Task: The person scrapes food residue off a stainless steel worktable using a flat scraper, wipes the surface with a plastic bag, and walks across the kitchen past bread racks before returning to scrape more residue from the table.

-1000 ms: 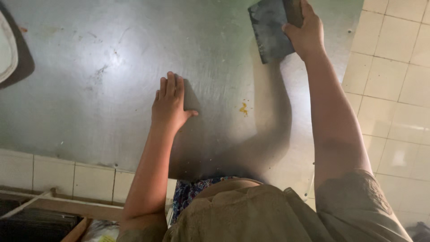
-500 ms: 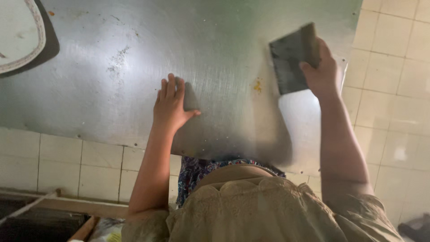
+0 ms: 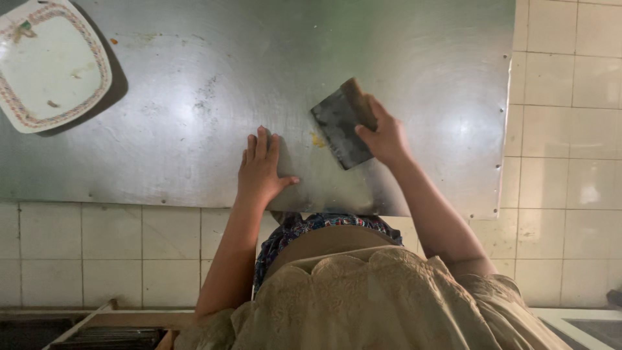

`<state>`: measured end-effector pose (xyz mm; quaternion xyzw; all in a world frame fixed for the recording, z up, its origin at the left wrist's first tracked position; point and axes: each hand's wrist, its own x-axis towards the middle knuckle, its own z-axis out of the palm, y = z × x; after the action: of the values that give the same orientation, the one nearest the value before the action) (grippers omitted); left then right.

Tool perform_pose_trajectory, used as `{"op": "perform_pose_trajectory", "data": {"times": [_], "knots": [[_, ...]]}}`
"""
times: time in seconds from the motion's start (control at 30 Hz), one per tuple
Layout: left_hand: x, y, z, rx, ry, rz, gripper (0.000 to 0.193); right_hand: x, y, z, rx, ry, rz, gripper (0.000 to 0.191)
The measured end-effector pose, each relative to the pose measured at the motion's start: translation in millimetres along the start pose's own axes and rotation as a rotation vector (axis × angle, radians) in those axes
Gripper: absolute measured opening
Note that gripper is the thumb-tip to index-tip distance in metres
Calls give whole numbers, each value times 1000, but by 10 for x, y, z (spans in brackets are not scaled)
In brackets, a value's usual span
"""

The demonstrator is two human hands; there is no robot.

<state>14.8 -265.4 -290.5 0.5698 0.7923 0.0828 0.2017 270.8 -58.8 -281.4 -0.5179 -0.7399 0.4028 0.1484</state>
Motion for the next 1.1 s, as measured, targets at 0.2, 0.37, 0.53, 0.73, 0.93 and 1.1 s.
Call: {"op": "perform_pose_trajectory", "data": {"times": [0.2, 0.37, 0.53, 0.73, 0.93, 1.1], "knots": [[-143, -157, -37, 61, -10, 63, 115, -158, 17, -498, -256, 176, 128, 77], [-121, -170, 19, 38, -32, 78, 114, -396, -97, 81, -197, 191, -22, 77], [-123, -215, 19, 41, -66, 99, 113, -543, -395, 735, -57, 34, 156, 79], [-255, -394, -59, -51, -59, 120, 109, -921, -49, -41, -176, 239, 27, 76], [-314, -387, -63, 20, -9, 166, 100, -1411, -114, 81, -157, 269, 37, 85], [-296, -420, -34, -11, 22, 179, 100, -1437, -517, 639, -149, 142, 268, 86]]}}
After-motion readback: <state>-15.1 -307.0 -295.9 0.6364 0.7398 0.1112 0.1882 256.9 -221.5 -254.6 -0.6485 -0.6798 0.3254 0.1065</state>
